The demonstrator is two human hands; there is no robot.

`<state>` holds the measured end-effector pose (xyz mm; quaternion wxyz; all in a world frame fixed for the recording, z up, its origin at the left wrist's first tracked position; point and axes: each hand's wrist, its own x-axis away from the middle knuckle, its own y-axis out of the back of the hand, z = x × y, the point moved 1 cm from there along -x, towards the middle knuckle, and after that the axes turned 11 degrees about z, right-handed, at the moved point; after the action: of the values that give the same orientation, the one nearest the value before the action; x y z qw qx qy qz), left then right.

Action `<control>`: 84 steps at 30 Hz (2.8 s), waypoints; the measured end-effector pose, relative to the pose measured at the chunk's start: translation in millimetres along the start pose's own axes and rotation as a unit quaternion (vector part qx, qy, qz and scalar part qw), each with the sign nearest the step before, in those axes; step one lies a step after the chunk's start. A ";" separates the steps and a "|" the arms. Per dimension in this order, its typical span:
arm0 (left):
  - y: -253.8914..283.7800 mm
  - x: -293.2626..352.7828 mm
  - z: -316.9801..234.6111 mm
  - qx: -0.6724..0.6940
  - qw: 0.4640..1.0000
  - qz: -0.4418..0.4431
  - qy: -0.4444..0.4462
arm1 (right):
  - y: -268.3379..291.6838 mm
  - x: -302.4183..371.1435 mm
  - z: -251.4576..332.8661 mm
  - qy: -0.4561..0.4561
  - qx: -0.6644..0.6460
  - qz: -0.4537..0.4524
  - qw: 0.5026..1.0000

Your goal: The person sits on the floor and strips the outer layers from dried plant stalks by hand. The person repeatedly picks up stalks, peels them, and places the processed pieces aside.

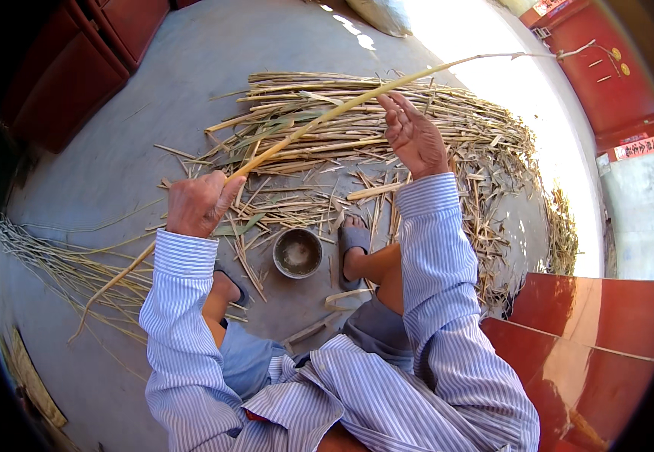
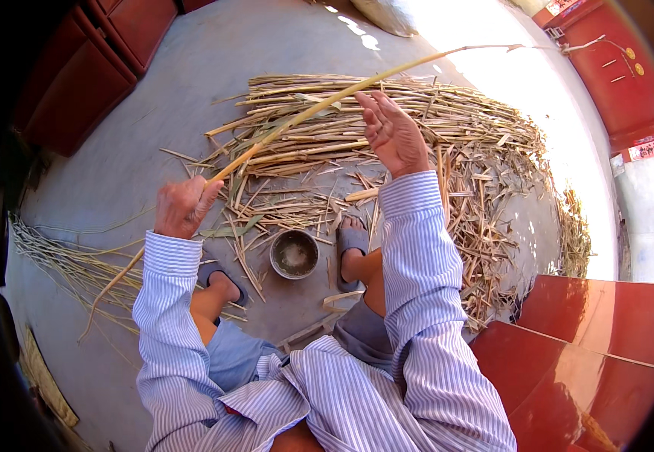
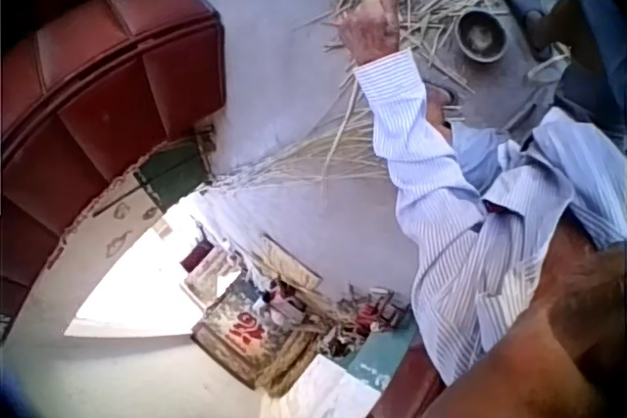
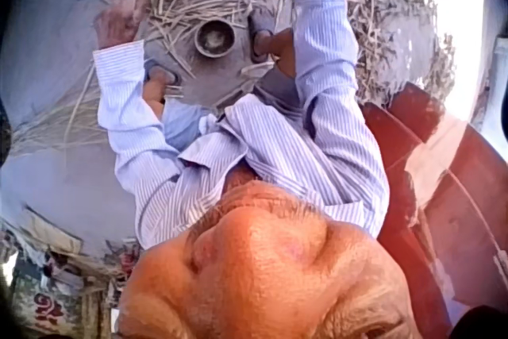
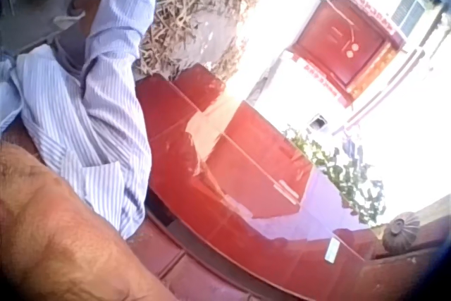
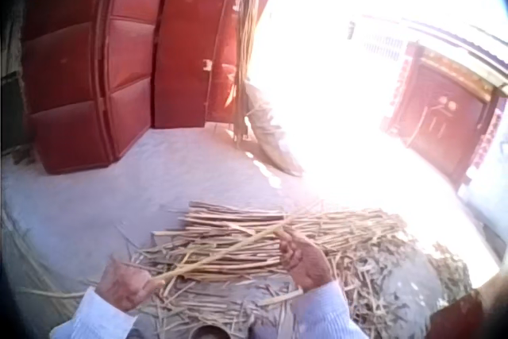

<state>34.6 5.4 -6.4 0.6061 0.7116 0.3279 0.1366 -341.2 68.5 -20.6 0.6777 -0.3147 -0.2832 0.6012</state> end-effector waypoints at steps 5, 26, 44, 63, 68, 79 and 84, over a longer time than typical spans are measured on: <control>11.7 19.7 13.0 0.032 0.995 0.084 0.045 | 34.4 -13.0 23.4 0.095 0.054 0.035 0.993; -5.4 -4.1 23.0 0.177 0.978 -0.039 0.104 | -67.2 -25.1 -75.6 0.039 0.193 0.057 0.979; 0.7 2.6 28.4 0.072 0.993 -0.093 0.012 | 55.0 -14.9 9.7 0.042 -0.044 0.037 0.997; -2.4 -0.9 10.9 0.195 0.979 -0.027 0.046 | -83.7 -8.4 -124.6 -0.127 0.218 0.054 0.966; -9.6 7.6 25.3 0.127 0.988 -0.044 0.077 | -72.4 -6.0 -169.1 -0.148 0.456 0.107 0.871; -14.7 13.1 21.9 0.070 0.995 -0.068 0.021 | 167.9 108.0 -396.5 -0.281 0.842 0.114 0.447; -25.2 20.9 11.5 -0.005 0.997 -0.008 0.075 | 206.7 147.2 -414.1 -0.293 0.841 0.197 0.410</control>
<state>49.5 11.0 -37.2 0.5842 0.6939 0.3777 0.1859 -139.9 195.4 -443.9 0.3412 0.5611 0.2526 0.7106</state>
